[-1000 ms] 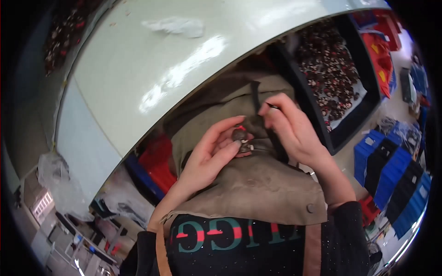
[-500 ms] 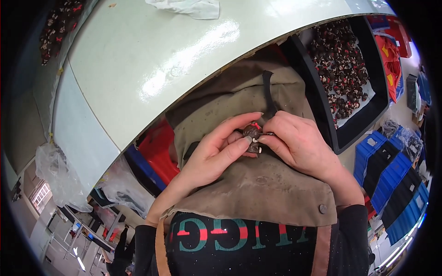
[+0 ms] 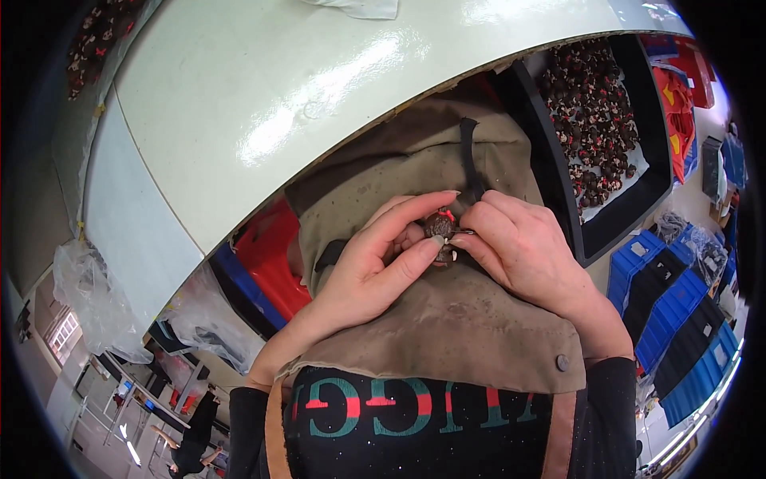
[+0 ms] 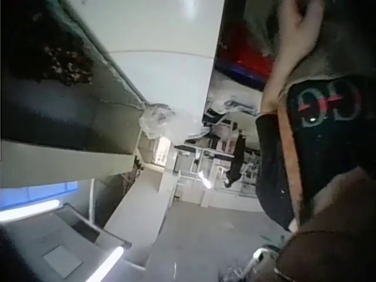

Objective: Clean and detail small toy figurines using a brush at a factory workbench.

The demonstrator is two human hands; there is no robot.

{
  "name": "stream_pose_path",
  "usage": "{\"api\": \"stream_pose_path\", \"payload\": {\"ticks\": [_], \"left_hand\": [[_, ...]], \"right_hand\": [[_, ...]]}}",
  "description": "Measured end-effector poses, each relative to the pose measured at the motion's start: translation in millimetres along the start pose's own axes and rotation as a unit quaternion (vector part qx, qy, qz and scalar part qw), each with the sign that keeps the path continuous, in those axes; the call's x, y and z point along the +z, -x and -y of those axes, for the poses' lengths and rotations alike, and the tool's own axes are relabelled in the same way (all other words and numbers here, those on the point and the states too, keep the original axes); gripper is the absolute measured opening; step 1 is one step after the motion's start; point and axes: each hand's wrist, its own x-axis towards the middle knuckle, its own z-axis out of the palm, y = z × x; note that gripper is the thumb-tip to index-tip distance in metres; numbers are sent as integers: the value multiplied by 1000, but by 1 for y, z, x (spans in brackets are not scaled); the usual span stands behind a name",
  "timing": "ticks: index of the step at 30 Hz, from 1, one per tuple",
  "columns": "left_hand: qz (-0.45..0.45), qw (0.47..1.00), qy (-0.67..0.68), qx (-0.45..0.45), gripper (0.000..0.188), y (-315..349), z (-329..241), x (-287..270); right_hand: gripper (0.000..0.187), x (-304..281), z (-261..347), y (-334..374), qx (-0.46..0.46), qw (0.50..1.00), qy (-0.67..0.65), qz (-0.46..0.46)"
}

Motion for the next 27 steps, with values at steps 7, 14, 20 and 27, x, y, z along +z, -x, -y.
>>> {"api": "stream_pose_path", "payload": {"ticks": [7,14,20,27], "left_hand": [[-15,999,-36,24,40,4,0,3],[-36,997,-55,39,40,6,1,7],[-34,995,-78,49,39,5,0,6],[-33,997,-68,27,39,5,1,5]], "right_hand": [[20,-3,4,0,-11,999,34,10],[21,-2,5,4,-15,999,28,-1],[21,-2,5,3,-3,999,33,0],[21,-1,4,1,-8,999,44,17]]}}
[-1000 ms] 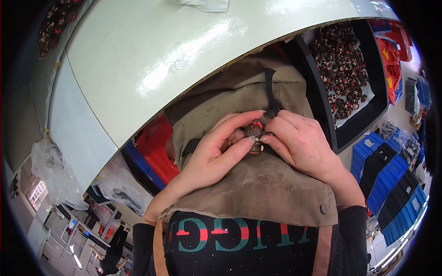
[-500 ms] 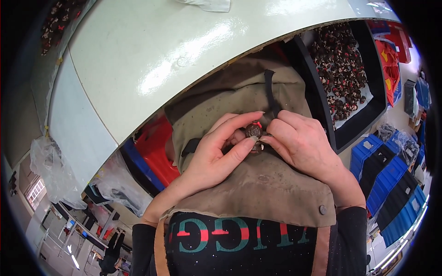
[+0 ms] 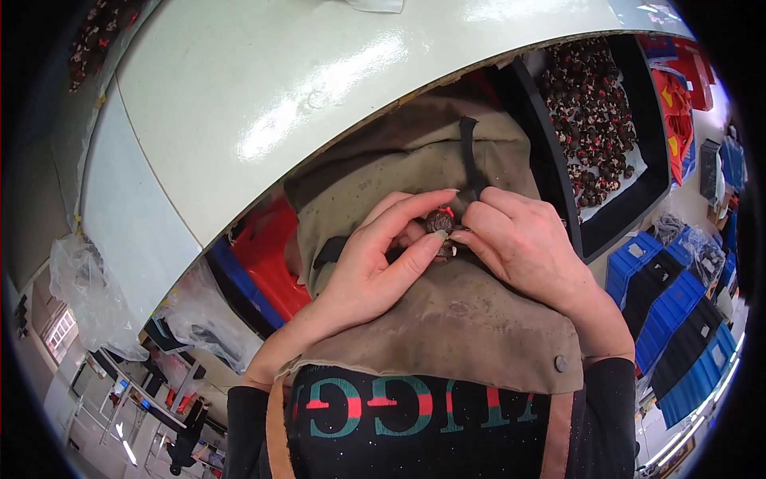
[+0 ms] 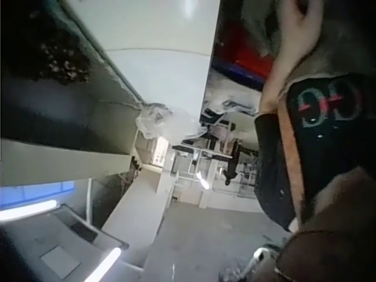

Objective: Clean and detail small toy figurines using a brush at a factory workbench.

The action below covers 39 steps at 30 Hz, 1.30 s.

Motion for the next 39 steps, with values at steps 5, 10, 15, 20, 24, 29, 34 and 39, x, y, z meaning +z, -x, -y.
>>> {"api": "stream_pose_path", "payload": {"ticks": [5,10,15,20,24,29,34,39], "left_hand": [[-2,1000,4,6,39,0,1,-2],[-8,1000,-21,18,39,1,-1,-1],[-8,1000,-12,9,39,1,0,2],[-17,1000,-10,11,39,3,-3,5],[-19,999,-28,20,38,4,-4,5],[-14,999,-23,21,38,5,-3,4],[-3,1000,-19,0,39,6,-7,2],[10,999,-34,-14,40,5,-6,2]], "right_hand": [[22,4,0,0,4,1000,2,-14],[21,4,1,0,0,1000,-11,-21],[21,-2,1,0,1,1000,4,-3],[23,-2,2,3,9,1000,6,-9],[22,-4,3,3,8,1000,3,-6],[21,-6,5,2,-4,1000,9,3],[21,0,4,4,4,1000,-12,-18],[21,-2,4,3,4,1000,-1,-3]]}}
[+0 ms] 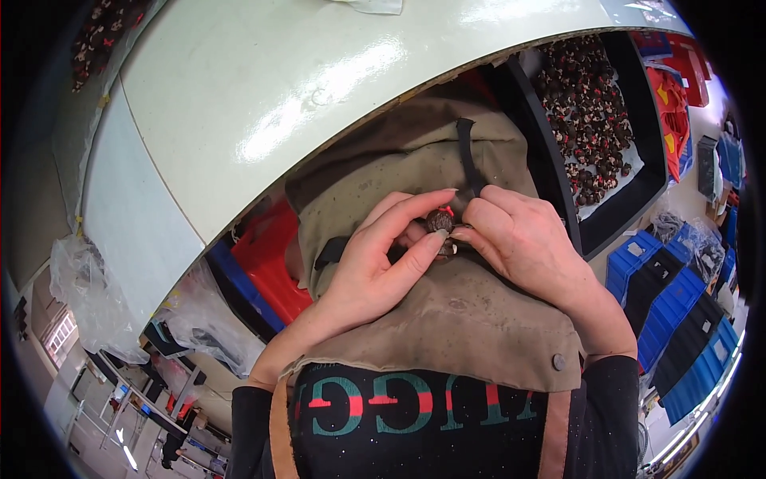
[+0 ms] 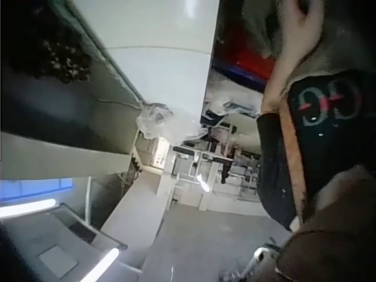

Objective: Clean and detail small toy figurines using a brush at a factory workbench.

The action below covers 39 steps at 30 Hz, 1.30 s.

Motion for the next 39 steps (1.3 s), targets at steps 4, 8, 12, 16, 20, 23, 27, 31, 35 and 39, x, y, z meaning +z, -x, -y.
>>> {"api": "stream_pose_path", "payload": {"ticks": [4,8,12,16,20,23,27,31,35,39], "left_hand": [[-17,999,13,30,38,-1,6,2],[-19,999,12,34,38,-2,6,2],[-17,999,-5,40,38,-2,4,1],[-18,999,-11,41,38,-2,4,1],[-17,999,-1,38,38,-3,2,2],[-17,999,-15,38,38,-3,1,1],[-16,999,-14,47,39,-3,1,1],[-23,999,-10,44,38,-3,-1,1],[-24,997,-45,57,38,-3,-2,-1],[-28,996,-54,63,38,-4,-3,-2]], "right_hand": [[21,-2,-1,-1,-13,1000,3,6],[22,2,-3,1,-6,1000,-7,-3],[22,1,-1,1,1,1000,1,0],[23,-2,-2,-1,-15,1000,13,10],[23,-1,-3,0,-18,1000,1,-7],[22,0,-4,0,-10,1000,-3,-12],[23,-3,-3,-1,-13,1000,-4,-3],[23,-2,-4,-1,-9,1000,-16,-9],[23,1,-4,-2,-1,1000,-22,-13],[24,1,-3,-4,1,1000,-15,-13]]}}
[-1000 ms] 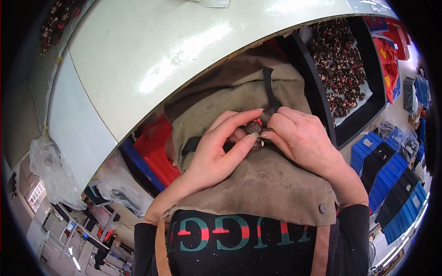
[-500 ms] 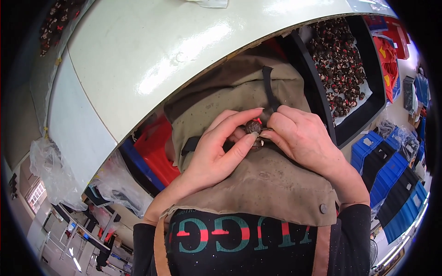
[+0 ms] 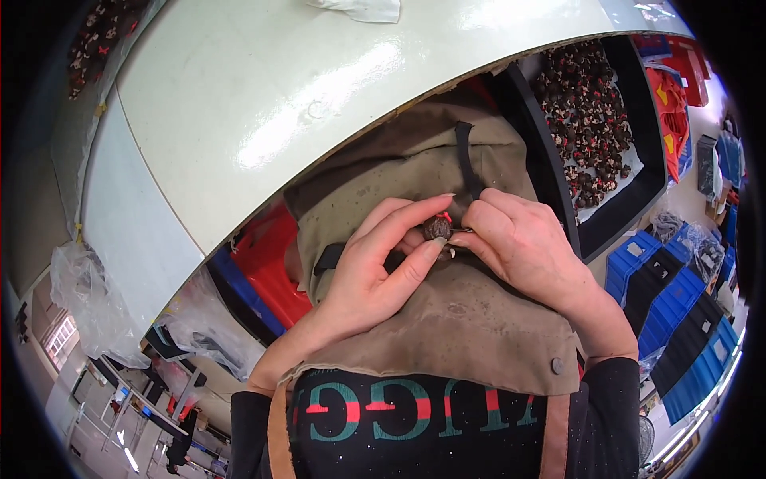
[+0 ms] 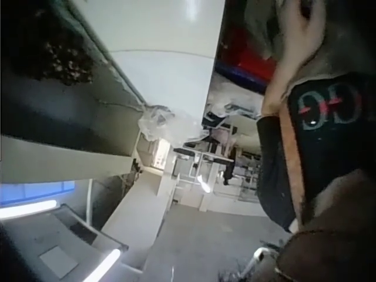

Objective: Clean and detail small toy figurines using a brush at a factory workbench.

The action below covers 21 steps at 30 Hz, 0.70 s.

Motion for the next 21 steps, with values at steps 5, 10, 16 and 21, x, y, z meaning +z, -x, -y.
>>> {"api": "stream_pose_path", "payload": {"ticks": [5,10,16,21], "left_hand": [[4,1000,-13,2,38,1,1,-2],[2,1000,-5,-2,38,0,1,-3],[2,1000,-26,12,38,2,3,-4],[-2,1000,-23,8,38,2,2,-4]], "right_hand": [[25,-2,1,-2,-7,1000,10,6],[25,0,0,-2,-5,1000,11,6],[25,2,1,-3,-7,1000,13,5],[25,-3,1,-4,-7,999,22,37]]}}
